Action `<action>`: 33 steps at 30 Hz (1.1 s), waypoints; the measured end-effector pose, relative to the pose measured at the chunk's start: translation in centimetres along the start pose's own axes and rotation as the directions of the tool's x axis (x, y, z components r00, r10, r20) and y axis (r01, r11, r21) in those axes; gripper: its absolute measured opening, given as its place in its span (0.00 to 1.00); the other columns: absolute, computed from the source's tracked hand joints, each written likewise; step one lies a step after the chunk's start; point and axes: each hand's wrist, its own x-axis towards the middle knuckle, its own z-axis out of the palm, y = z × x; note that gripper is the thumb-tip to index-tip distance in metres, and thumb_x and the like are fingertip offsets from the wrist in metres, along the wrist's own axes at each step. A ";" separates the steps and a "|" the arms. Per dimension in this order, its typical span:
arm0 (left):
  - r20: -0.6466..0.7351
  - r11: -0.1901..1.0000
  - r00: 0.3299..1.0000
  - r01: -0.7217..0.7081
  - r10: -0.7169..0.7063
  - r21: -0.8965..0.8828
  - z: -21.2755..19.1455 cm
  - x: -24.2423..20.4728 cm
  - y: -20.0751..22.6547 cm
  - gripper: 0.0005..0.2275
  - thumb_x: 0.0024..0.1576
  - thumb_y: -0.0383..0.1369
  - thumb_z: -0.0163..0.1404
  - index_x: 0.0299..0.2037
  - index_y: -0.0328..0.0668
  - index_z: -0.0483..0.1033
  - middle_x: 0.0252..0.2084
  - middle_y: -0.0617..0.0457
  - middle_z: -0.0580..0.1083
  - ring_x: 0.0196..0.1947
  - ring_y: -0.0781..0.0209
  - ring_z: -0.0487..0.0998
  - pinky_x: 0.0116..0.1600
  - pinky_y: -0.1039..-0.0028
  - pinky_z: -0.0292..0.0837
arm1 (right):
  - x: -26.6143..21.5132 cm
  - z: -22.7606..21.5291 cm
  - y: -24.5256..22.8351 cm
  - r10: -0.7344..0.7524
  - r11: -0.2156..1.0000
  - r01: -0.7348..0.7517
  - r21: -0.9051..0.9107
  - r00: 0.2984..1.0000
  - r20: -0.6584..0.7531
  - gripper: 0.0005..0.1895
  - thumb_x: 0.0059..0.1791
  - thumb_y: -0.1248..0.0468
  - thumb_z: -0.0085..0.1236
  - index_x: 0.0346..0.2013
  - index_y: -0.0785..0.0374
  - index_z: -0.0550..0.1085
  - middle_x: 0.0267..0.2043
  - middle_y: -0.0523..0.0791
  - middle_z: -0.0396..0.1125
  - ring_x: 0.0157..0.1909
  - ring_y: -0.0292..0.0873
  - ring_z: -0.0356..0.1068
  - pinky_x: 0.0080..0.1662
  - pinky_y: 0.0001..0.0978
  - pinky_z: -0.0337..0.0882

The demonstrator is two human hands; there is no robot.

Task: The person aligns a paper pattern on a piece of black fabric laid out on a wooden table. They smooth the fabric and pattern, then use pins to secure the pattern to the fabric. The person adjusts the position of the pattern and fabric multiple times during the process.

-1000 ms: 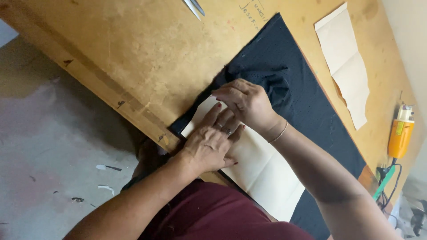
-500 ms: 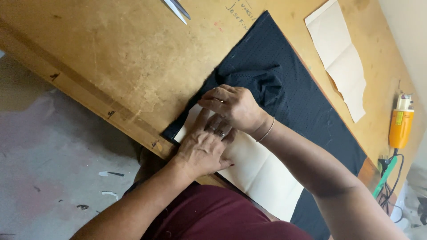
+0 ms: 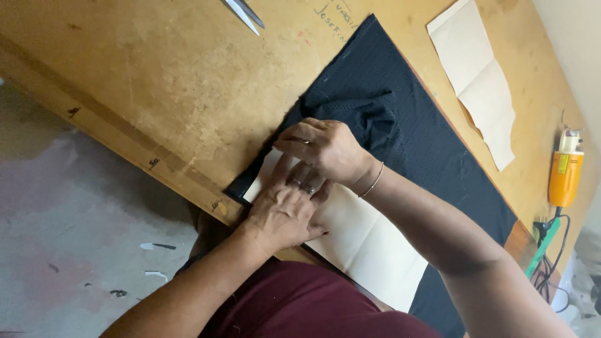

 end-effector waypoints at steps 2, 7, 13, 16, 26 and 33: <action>0.179 0.994 0.984 -0.042 0.023 0.101 1.5 -0.1 -0.7 0.32 0.51 0.61 0.45 0.63 0.56 0.68 0.54 0.46 0.66 0.59 0.42 0.61 0.63 0.43 0.49 | -0.4 -0.4 0.8 0.017 1.000 -0.017 -0.012 1.000 -0.006 0.16 0.60 0.62 0.43 0.39 0.61 0.80 0.39 0.46 0.69 0.35 0.45 0.72 0.34 0.31 0.73; 0.400 0.981 0.916 -0.102 0.029 0.163 2.3 -0.1 -1.0 0.38 0.57 0.63 0.40 0.73 0.51 0.54 0.78 0.45 0.47 0.78 0.40 0.35 0.74 0.30 0.23 | -0.8 -0.9 0.8 0.058 0.998 -0.057 -0.019 0.998 0.009 0.13 0.59 0.64 0.48 0.40 0.63 0.81 0.38 0.47 0.69 0.35 0.45 0.72 0.34 0.31 0.72; 0.395 0.969 0.919 -0.104 0.008 0.224 2.5 -0.1 -0.9 0.37 0.56 0.64 0.39 0.72 0.53 0.55 0.76 0.45 0.50 0.78 0.39 0.36 0.73 0.30 0.23 | -1.8 -0.7 1.7 0.098 0.993 -0.099 -0.062 0.995 -0.013 0.11 0.58 0.65 0.50 0.39 0.62 0.80 0.38 0.47 0.69 0.37 0.47 0.73 0.37 0.34 0.73; 0.388 0.973 0.921 -0.107 0.019 0.205 2.2 -0.2 -0.7 0.38 0.57 0.63 0.40 0.73 0.51 0.54 0.75 0.42 0.52 0.78 0.39 0.39 0.73 0.30 0.23 | -1.8 -1.3 1.4 0.123 0.985 -0.129 -0.116 0.991 -0.051 0.11 0.58 0.67 0.50 0.37 0.61 0.80 0.37 0.46 0.69 0.36 0.47 0.73 0.37 0.33 0.73; 0.335 0.970 0.941 -0.127 0.052 0.206 3.4 -0.5 -1.3 0.37 0.55 0.62 0.44 0.72 0.53 0.57 0.74 0.41 0.52 0.78 0.38 0.39 0.72 0.27 0.25 | -10.4 -7.3 0.0 0.746 0.657 -0.743 0.128 0.615 -0.254 0.09 0.57 0.77 0.48 0.52 0.69 0.67 0.39 0.54 0.69 0.37 0.54 0.73 0.39 0.41 0.73; 0.288 0.967 0.956 -0.126 0.058 0.223 3.4 -0.2 -0.9 0.36 0.54 0.64 0.44 0.71 0.59 0.61 0.73 0.41 0.56 0.78 0.39 0.43 0.72 0.28 0.26 | -16.0 -8.7 -0.1 0.837 0.529 -0.847 0.050 0.511 -0.194 0.23 0.47 0.83 0.50 0.52 0.62 0.77 0.45 0.52 0.65 0.39 0.57 0.73 0.40 0.46 0.75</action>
